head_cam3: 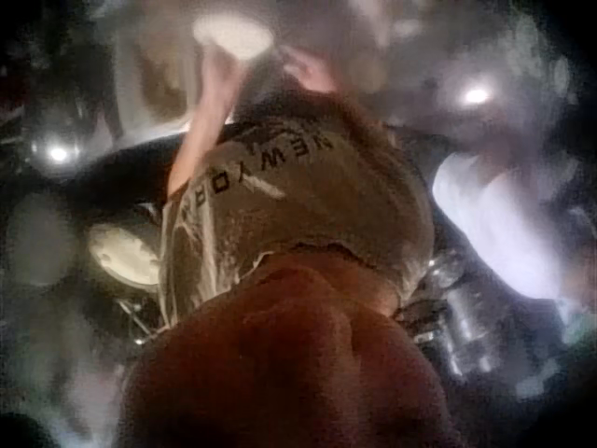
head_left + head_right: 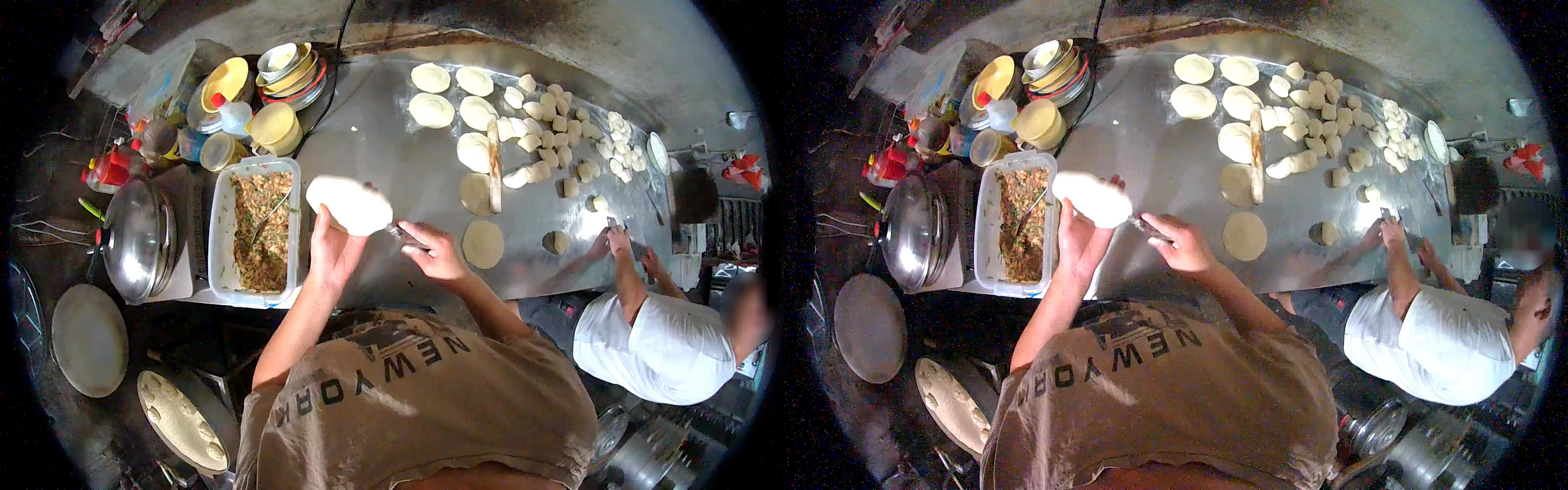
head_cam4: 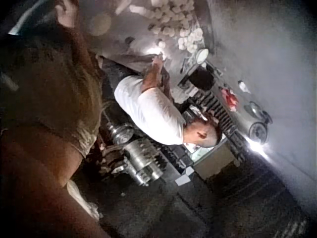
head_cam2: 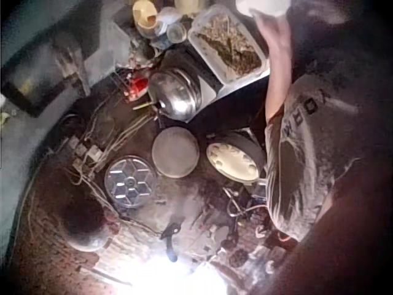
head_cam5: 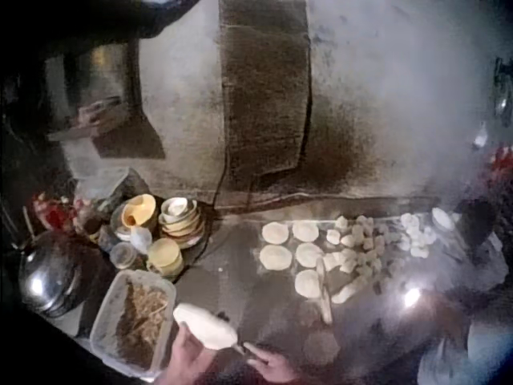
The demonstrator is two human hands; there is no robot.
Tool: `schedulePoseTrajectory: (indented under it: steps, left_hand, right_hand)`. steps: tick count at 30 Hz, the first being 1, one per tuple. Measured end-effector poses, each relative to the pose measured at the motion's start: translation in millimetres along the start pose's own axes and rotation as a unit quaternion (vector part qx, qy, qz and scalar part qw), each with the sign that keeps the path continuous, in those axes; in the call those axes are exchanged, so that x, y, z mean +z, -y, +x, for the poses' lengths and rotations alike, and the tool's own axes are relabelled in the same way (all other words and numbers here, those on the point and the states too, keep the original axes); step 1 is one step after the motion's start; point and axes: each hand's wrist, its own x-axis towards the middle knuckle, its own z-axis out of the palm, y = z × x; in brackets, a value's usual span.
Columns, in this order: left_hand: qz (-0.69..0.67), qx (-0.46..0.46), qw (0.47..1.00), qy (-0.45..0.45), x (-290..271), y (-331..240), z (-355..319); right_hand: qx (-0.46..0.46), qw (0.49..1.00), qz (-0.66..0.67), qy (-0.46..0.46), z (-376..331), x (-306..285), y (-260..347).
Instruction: The person prepares dumplings by spooning filling onto dough circles, pinching the dough to seal them, and placing the finished dumplings onto a large circular steaming tray.
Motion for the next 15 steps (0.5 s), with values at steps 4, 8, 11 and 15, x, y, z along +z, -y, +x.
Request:
schedulePoseTrajectory:
  steps: [4,8,11,15]
  left_hand:
    - [0.010,-0.041,0.998,-0.056,-18.5,1.3,-6.0]
    - [0.057,-0.002,0.995,-0.081,-8.8,-15.3,-7.4]
    - [0.037,0.046,0.995,-0.079,-2.5,-43.2,-26.3]
    - [0.011,0.070,0.997,-0.019,26.4,-72.4,-50.9]
  right_hand:
    - [-0.189,0.921,-0.265,-0.212,25.5,-28.9,-11.5]
    - [0.281,0.870,0.279,-0.293,26.7,-3.5,-99.5]
    - [0.487,0.787,0.303,-0.227,44.4,-5.1,-156.3]
    - [0.317,0.800,0.370,-0.350,138.7,-9.7,-264.6]
